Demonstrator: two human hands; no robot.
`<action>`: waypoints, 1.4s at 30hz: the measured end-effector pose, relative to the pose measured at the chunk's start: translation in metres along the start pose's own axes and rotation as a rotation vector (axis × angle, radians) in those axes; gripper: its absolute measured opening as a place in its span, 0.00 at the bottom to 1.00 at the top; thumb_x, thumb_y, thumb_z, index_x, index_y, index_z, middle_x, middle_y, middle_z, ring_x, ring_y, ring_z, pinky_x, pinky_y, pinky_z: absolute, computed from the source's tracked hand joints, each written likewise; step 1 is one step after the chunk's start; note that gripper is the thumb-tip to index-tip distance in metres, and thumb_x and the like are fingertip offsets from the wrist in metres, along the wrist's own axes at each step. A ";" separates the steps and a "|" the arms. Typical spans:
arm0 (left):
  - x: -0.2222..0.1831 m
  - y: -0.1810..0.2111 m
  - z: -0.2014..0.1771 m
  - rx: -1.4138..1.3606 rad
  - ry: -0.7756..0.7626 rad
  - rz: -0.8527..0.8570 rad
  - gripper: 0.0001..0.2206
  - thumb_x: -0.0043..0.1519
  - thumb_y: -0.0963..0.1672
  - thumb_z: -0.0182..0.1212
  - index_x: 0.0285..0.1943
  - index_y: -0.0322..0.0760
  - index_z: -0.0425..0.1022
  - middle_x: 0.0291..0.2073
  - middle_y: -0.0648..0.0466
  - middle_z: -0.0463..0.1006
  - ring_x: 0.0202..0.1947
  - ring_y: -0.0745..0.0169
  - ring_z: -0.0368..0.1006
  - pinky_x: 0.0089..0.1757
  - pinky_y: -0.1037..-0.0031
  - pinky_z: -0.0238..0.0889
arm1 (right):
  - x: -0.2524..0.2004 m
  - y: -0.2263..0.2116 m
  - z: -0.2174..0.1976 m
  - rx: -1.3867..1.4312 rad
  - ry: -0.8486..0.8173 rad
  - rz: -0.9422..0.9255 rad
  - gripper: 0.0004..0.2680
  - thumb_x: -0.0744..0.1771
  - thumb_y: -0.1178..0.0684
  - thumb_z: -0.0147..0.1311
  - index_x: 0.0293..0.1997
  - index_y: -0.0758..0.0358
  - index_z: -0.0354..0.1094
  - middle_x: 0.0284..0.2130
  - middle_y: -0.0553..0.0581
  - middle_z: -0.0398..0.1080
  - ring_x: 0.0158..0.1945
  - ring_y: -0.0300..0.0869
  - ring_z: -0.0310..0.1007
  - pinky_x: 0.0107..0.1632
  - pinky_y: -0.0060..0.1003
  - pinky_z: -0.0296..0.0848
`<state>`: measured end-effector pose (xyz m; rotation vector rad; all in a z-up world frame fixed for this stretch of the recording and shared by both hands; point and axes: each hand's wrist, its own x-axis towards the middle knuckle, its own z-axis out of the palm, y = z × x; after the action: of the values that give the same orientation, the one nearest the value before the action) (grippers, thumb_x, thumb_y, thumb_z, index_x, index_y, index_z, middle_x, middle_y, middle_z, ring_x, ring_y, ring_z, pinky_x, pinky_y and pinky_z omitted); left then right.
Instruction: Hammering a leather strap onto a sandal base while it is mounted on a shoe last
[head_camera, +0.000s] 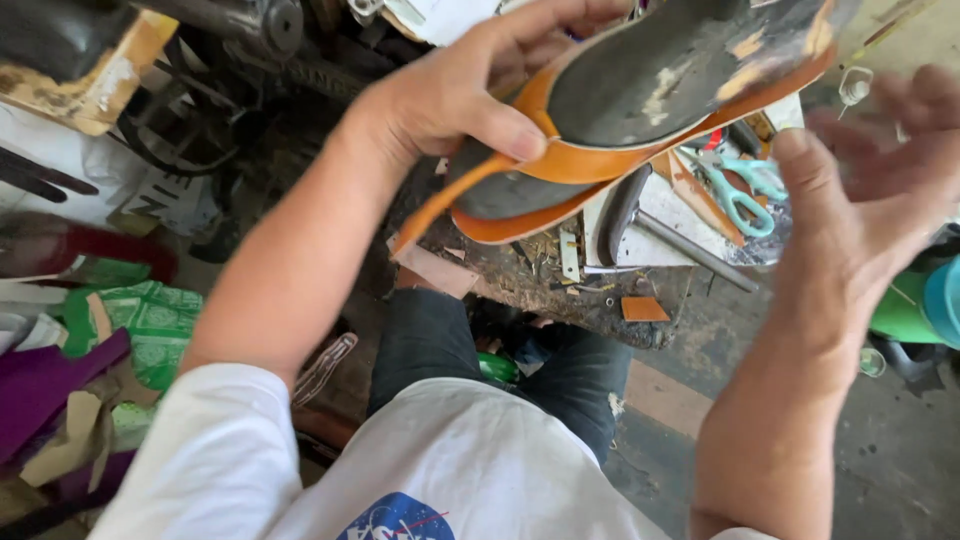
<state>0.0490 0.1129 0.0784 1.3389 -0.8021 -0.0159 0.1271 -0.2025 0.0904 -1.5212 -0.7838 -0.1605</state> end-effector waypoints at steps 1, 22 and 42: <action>-0.004 0.000 -0.001 0.025 0.013 -0.008 0.38 0.62 0.43 0.70 0.80 0.41 0.51 0.77 0.46 0.61 0.75 0.47 0.66 0.75 0.59 0.64 | -0.002 0.006 -0.011 -0.159 -0.034 -0.077 0.21 0.73 0.49 0.64 0.66 0.67 0.54 0.56 0.64 0.63 0.57 0.50 0.68 0.54 0.39 0.72; -0.010 -0.022 -0.004 0.182 -0.071 -0.156 0.34 0.59 0.48 0.63 0.74 0.39 0.53 0.69 0.41 0.64 0.67 0.42 0.70 0.65 0.60 0.70 | 0.048 0.158 -0.025 -0.969 -0.346 -0.484 0.04 0.76 0.62 0.57 0.45 0.71 0.70 0.40 0.68 0.67 0.39 0.57 0.68 0.37 0.47 0.68; -0.020 -0.050 -0.016 0.596 0.067 -0.281 0.31 0.54 0.45 0.78 0.64 0.39 0.64 0.60 0.50 0.70 0.65 0.52 0.64 0.62 0.59 0.57 | -0.059 0.022 0.064 -0.422 -0.634 0.136 0.02 0.69 0.63 0.59 0.43 0.68 0.77 0.33 0.58 0.78 0.33 0.40 0.73 0.39 0.34 0.70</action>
<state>0.0641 0.1214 0.0251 1.9985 -0.5724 0.0509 0.0719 -0.1632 0.0315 -2.0572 -1.1901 0.2926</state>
